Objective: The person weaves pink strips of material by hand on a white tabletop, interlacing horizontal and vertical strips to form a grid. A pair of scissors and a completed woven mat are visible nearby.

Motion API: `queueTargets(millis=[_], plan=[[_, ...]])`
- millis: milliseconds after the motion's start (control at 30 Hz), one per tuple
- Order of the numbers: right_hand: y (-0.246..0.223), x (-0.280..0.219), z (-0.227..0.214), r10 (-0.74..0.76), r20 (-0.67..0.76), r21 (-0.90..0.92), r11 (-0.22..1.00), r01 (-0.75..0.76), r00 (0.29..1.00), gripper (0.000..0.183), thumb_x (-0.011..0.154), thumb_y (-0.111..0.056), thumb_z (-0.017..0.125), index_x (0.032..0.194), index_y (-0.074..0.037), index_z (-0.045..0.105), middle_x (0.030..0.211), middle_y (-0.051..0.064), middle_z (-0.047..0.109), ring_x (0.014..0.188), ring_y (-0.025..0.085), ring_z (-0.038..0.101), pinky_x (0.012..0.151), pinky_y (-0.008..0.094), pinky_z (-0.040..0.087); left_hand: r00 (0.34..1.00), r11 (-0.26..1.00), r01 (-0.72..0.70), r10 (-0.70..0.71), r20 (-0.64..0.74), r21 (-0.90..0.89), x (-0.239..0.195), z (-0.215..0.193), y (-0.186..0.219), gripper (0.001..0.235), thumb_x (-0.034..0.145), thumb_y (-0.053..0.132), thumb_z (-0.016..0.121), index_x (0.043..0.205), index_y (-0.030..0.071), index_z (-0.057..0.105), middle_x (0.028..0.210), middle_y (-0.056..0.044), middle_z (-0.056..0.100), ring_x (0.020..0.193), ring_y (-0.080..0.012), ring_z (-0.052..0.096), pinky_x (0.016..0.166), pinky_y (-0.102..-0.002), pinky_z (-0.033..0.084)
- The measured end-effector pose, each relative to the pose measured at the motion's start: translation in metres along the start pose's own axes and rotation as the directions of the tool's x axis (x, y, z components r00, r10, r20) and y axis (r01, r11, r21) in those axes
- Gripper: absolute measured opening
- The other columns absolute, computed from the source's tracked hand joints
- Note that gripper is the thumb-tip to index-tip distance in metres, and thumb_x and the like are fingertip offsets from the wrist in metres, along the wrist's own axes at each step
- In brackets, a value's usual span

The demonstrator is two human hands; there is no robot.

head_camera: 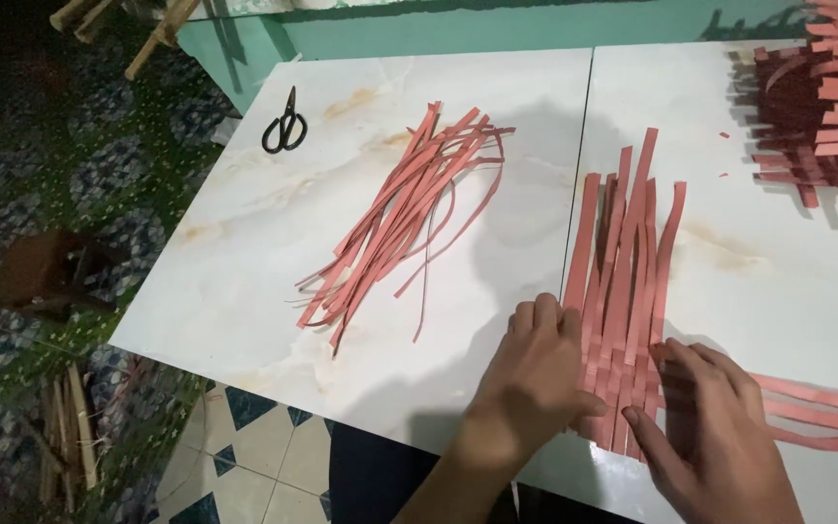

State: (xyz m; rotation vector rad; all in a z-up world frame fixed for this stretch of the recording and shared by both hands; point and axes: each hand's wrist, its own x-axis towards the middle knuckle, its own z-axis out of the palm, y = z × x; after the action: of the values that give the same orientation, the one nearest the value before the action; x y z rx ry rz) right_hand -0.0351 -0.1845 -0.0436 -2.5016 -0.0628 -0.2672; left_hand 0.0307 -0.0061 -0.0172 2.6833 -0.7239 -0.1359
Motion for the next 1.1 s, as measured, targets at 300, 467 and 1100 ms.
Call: queueTargets(millis=[300, 467, 1100], plan=[[0.003, 0.002, 0.002, 0.003, -0.025, 0.008, 1.000, -0.003, 1.000, 0.073, 0.073, -0.031, 0.070, 0.138, -0.006, 0.049, 0.131, 0.008, 0.058, 0.138, 0.024, 0.041, 0.104, 0.041, 0.042, 0.989, 0.999, -0.047, 0.050, -0.141, 0.021, -0.001, 0.009, -0.001, 0.107, 0.052, 0.080, -0.012, 0.089, -0.001, 0.048, 0.091, -0.013, 0.042, 0.080, -0.0224, 0.038, 0.072, -0.035, 0.036], [-0.007, 0.001, 0.000, -0.003, -0.061, 0.000, 1.000, 0.003, 0.998, 0.069, 0.076, -0.029, 0.068, 0.137, -0.005, 0.050, 0.130, 0.009, 0.059, 0.137, 0.024, 0.043, 0.102, 0.041, 0.044, 0.997, 0.998, -0.039, 0.043, -0.062, 0.050, 0.002, 0.005, 0.001, 0.086, 0.058, 0.077, 0.037, 0.093, 0.000, 0.051, 0.097, -0.010, 0.044, 0.082, -0.0231, 0.040, 0.074, -0.034, 0.040], [-0.008, 0.002, -0.002, 0.046, -0.004, 0.024, 0.999, -0.046, 0.999, 0.072, 0.074, -0.029, 0.070, 0.138, -0.006, 0.048, 0.133, 0.010, 0.056, 0.139, 0.026, 0.039, 0.103, 0.044, 0.042, 0.996, 0.982, 0.086, -0.082, 0.029, -0.167, 0.006, 0.002, -0.003, 0.063, 0.057, 0.040, 0.076, 0.102, 0.005, 0.048, 0.107, -0.011, 0.042, 0.095, -0.0296, 0.040, 0.077, -0.041, 0.040]])
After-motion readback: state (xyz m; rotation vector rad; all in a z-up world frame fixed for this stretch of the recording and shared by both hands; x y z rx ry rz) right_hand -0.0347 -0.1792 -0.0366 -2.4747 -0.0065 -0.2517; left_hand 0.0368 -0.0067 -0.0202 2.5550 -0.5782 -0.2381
